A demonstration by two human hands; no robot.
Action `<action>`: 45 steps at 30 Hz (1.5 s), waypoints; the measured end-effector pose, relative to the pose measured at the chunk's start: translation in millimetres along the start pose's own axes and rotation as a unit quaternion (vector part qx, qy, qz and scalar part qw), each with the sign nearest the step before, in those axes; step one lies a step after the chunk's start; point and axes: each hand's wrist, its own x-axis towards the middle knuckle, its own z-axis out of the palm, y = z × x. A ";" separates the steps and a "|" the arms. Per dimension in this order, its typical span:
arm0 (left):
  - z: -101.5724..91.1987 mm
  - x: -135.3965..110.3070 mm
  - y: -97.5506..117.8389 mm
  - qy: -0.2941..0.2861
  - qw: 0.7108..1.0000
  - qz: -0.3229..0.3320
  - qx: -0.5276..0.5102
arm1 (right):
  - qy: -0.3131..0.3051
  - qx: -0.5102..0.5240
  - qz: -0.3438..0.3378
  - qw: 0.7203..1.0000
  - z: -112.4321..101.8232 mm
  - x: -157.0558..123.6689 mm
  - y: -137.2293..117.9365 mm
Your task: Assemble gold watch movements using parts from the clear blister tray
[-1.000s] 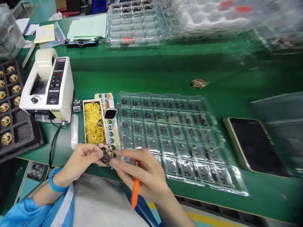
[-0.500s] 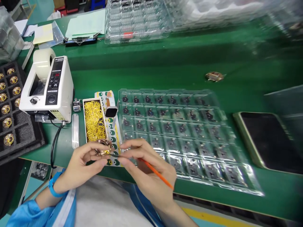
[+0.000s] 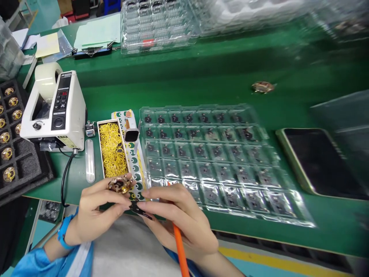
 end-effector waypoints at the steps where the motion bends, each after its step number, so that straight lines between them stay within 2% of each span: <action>1: 0.1 -0.3 0.0 0.001 1.000 0.000 0.001 | -0.001 0.002 0.000 1.000 -0.1 0.2 -0.3; 4: 0.0 -1.2 0.9 0.002 1.000 0.003 0.007 | -0.005 0.010 -0.001 1.000 -0.3 -0.3 -1.1; 9: -0.1 -2.9 2.7 0.001 0.999 -0.032 0.004 | -0.014 -0.016 -0.031 0.999 1.6 -5.4 -0.2; 12: 0.2 -2.3 1.8 0.010 0.999 -0.040 -0.013 | -0.006 -0.021 -0.023 0.999 2.3 -5.2 0.9; 19: -0.8 -1.4 -3.3 0.021 0.996 -0.069 -0.051 | 0.004 0.037 0.034 0.999 2.9 -1.7 -1.0; 21: -0.8 -2.8 -4.8 0.020 0.992 -0.095 -0.077 | 0.015 0.058 0.059 0.996 3.2 -1.3 -2.2; 23: -0.9 -3.8 -5.8 0.011 0.983 -0.136 -0.122 | 0.019 0.084 0.119 0.989 2.8 0.8 -2.6; 26: -1.8 -4.6 -7.1 -0.006 0.968 -0.184 -0.170 | -0.006 0.130 0.240 0.962 1.6 7.2 -0.4; 28: -3.0 -5.5 -8.7 -0.012 0.965 -0.205 -0.161 | -0.034 0.158 0.298 0.941 1.8 12.1 2.1; 30: -4.2 -6.9 -10.7 -0.022 0.966 -0.220 -0.137 | -0.051 0.176 0.329 0.926 3.0 16.3 4.8; 40: -6.6 -8.0 -10.6 -0.045 0.972 -0.223 -0.052 | -0.088 0.216 0.340 0.911 7.8 24.1 11.9; 45: -5.5 -6.2 -10.1 -0.046 0.972 -0.227 -0.042 | -0.074 0.203 0.339 0.915 11.1 24.7 9.6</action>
